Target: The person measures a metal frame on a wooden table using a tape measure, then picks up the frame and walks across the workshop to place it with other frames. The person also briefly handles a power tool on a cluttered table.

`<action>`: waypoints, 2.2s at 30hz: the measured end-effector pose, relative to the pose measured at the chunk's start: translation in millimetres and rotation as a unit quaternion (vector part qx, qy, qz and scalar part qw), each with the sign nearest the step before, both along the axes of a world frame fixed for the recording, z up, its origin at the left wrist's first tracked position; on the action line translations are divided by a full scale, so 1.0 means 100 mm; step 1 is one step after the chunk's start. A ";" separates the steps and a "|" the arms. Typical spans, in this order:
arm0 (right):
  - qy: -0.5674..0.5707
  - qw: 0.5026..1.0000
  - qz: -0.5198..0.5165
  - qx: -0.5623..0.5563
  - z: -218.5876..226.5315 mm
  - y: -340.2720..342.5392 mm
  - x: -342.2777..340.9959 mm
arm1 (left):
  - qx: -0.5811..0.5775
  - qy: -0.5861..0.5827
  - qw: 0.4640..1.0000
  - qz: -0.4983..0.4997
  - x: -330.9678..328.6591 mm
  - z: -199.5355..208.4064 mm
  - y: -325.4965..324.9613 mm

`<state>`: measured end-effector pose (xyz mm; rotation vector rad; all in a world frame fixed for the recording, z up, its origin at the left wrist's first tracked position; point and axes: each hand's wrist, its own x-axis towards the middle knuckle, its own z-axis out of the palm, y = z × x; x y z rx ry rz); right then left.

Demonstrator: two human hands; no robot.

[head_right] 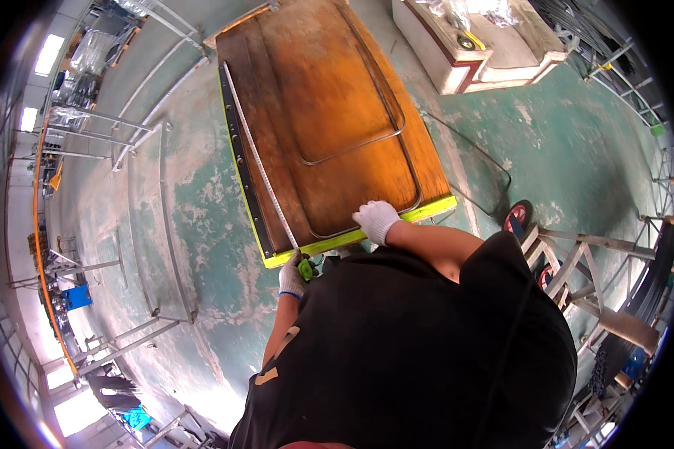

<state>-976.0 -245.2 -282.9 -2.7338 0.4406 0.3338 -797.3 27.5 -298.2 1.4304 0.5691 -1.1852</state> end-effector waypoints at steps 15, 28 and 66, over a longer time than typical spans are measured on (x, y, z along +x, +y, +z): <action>0.073 0.996 0.057 0.009 -0.10 -0.11 0.24 | -0.008 -0.250 0.967 0.049 0.48 0.42 -0.70; 0.122 0.985 0.119 0.021 -0.55 -0.37 0.43 | 0.137 -0.240 0.958 -0.083 0.24 0.19 -0.40; -0.143 0.955 -0.176 0.193 1.84 1.13 0.12 | -0.291 -0.148 0.851 -0.412 0.43 2.04 -0.56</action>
